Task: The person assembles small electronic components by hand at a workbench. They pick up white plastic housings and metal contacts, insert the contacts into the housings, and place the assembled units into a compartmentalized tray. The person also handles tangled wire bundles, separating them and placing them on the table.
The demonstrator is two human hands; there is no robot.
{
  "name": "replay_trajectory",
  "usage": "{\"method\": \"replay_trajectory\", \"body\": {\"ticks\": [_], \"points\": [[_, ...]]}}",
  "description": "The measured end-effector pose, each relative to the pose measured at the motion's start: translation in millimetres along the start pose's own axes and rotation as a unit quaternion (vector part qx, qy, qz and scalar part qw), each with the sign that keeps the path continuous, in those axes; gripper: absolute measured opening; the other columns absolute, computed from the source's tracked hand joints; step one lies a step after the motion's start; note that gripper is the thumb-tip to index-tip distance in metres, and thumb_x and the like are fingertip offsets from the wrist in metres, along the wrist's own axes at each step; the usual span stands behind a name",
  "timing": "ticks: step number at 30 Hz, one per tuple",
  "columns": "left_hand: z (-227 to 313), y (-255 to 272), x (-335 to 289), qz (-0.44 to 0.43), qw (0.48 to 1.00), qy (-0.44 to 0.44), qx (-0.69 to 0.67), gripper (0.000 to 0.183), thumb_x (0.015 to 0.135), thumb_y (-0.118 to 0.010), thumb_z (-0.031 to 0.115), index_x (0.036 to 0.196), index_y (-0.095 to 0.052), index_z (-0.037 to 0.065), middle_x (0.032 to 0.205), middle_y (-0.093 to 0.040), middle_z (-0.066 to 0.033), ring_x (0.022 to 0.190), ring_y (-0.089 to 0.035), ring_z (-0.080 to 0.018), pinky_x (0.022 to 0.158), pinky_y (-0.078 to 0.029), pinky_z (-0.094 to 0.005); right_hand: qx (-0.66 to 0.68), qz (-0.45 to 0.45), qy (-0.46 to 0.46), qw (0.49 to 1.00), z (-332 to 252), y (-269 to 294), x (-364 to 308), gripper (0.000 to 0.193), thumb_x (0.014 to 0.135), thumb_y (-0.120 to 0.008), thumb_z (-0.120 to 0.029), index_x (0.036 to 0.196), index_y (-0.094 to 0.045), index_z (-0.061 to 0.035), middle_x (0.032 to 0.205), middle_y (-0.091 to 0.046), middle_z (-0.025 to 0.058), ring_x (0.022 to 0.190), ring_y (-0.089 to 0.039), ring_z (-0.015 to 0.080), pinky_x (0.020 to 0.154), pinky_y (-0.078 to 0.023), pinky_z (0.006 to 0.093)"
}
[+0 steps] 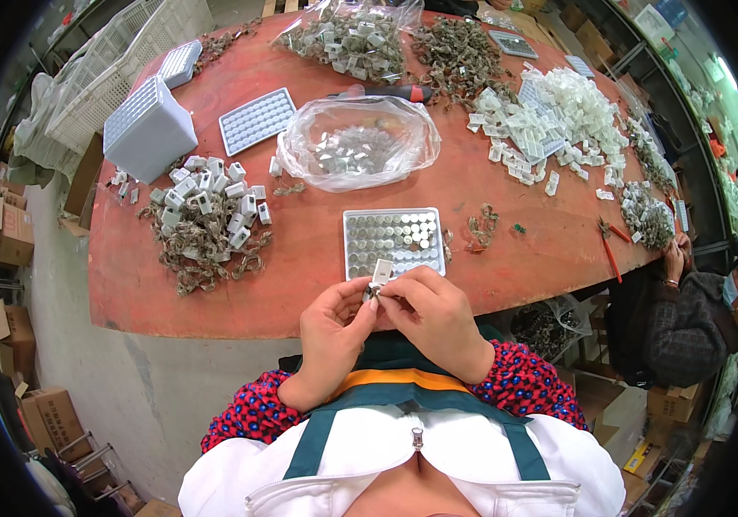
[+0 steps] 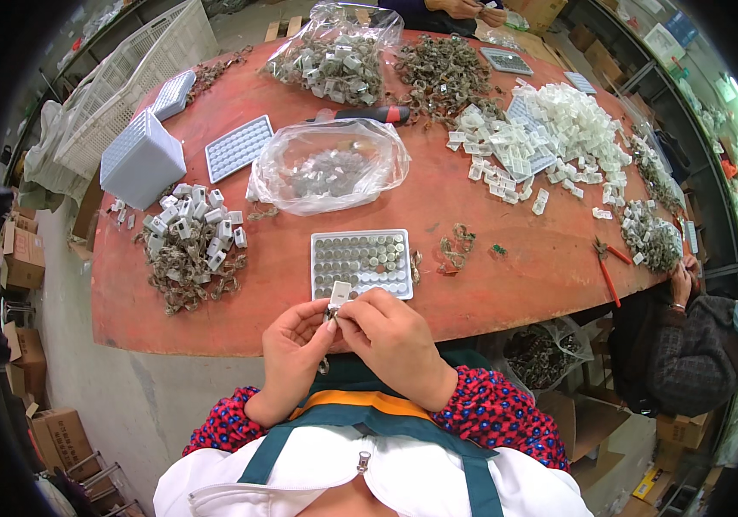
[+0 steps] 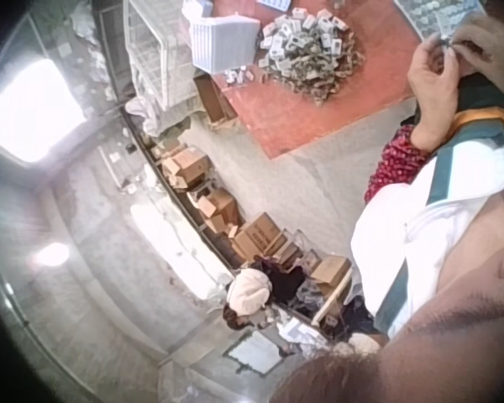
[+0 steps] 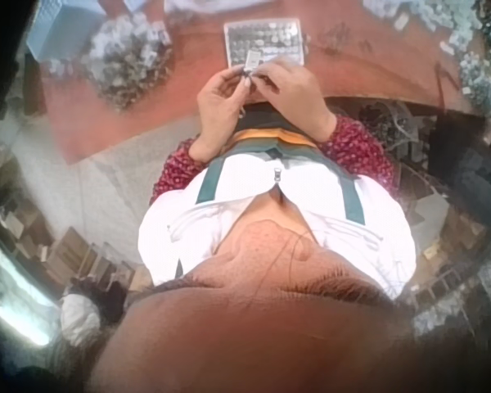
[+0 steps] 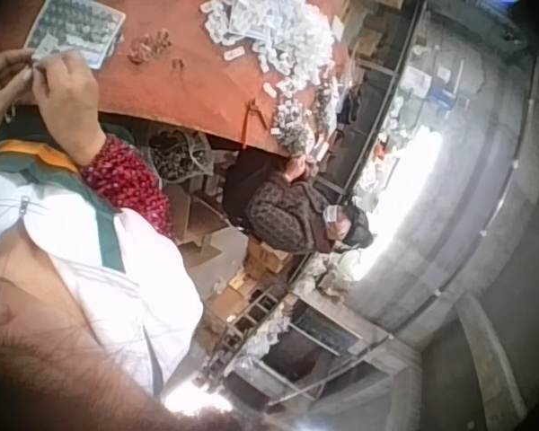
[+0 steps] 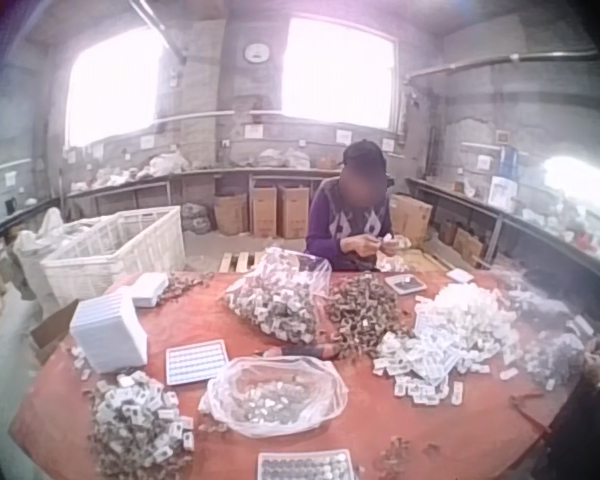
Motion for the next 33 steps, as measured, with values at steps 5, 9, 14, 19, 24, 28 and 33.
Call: {"method": "replay_trajectory", "body": {"ticks": [5, 9, 14, 19, 24, 28, 33], "points": [[-3, 7, -1, 0.019, 1.000, 0.008, -0.013, 0.029, 0.096, -0.062, -0.001, 0.123, -0.057, -0.010, 0.112, -0.069, -0.0170, 0.097, -0.070, -0.0182, 0.086, -0.060, -0.0310, 0.013, -0.010, 0.028, 0.999, -3, -6, 2, 0.012, 0.084, -0.073, -0.001, 0.095, -0.069, -0.0002, 0.088, -0.065, 0.0115, 0.073, -0.068, 0.0234, 0.064, -0.055, 0.0327], [-4, 19, 3, 0.042, 0.998, 0.028, -0.031, 0.027, 0.097, -0.063, 0.002, 0.121, -0.058, -0.009, 0.109, -0.070, -0.0151, 0.091, -0.071, -0.0175, 0.082, -0.061, -0.0302, 0.041, 0.011, -0.071, 0.997, 19, 1, 11, 0.008, 0.086, -0.071, -0.005, 0.091, -0.069, -0.0005, 0.086, -0.067, 0.0139, 0.078, -0.066, 0.0311, 0.068, -0.053, 0.0396], [-7, 20, 4, 0.054, 0.995, 0.064, -0.053, 0.028, 0.097, -0.063, 0.004, 0.123, -0.058, -0.007, 0.112, -0.071, -0.0148, 0.089, -0.072, -0.0170, 0.080, -0.062, -0.0314, -0.061, 0.007, -0.064, 0.996, 40, -5, 23, 0.013, 0.087, -0.073, -0.010, 0.095, -0.069, -0.0016, 0.088, -0.065, 0.0117, 0.077, -0.065, 0.0278, 0.068, -0.053, 0.0379], [-6, 16, 4, 0.052, 0.996, 0.053, -0.045, 0.029, 0.097, -0.063, 0.004, 0.123, -0.058, -0.008, 0.112, -0.071, -0.0153, 0.090, -0.072, -0.0173, 0.081, -0.062, -0.0317, -0.063, -0.009, -0.043, 0.997, 34, -4, 25, 0.012, 0.085, -0.073, -0.009, 0.095, -0.069, -0.0024, 0.087, -0.065, 0.0117, 0.076, -0.066, 0.0303, 0.067, -0.054, 0.0391], [-2, 11, 4, 0.040, 0.998, 0.030, -0.024, 0.029, 0.097, -0.063, 0.002, 0.124, -0.057, -0.009, 0.112, -0.070, -0.0162, 0.093, -0.071, -0.0174, 0.083, -0.061, -0.0301, 0.041, 0.013, -0.003, 0.999, 8, 2, 12, 0.012, 0.084, -0.073, -0.005, 0.094, -0.067, -0.0022, 0.086, -0.066, 0.0119, 0.074, -0.067, 0.0294, 0.063, -0.055, 0.0364], [-1, 4, 4, 0.023, 1.000, 0.007, -0.019, 0.031, 0.097, -0.063, 0.000, 0.125, -0.057, -0.010, 0.113, -0.069, -0.0157, 0.099, -0.069, -0.0164, 0.087, -0.058, -0.0285, -0.022, 0.025, 0.028, 0.999, 1, -2, 7, 0.014, 0.080, -0.075, -0.001, 0.092, -0.068, -0.0030, 0.087, -0.067, 0.0104, 0.077, -0.068, 0.0272, 0.066, -0.057, 0.0351], [-1, 2, 1, 0.017, 0.999, -0.010, -0.025, 0.031, 0.097, -0.062, -0.001, 0.126, -0.056, -0.011, 0.114, -0.069, -0.0162, 0.102, -0.068, -0.0163, 0.089, -0.058, -0.0284, -0.046, 0.017, 0.052, 0.997, -1, -1, 5, 0.015, 0.080, -0.074, -0.001, 0.093, -0.068, -0.0039, 0.086, -0.066, 0.0097, 0.076, -0.067, 0.0277, 0.066, -0.057, 0.0360]]}}
Point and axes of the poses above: each hand's wrist, its own x-axis towards the middle knuckle, its own y-axis out of the back of the hand, z = x × y, the point moved 5 cm from there along x, towards the middle knuckle
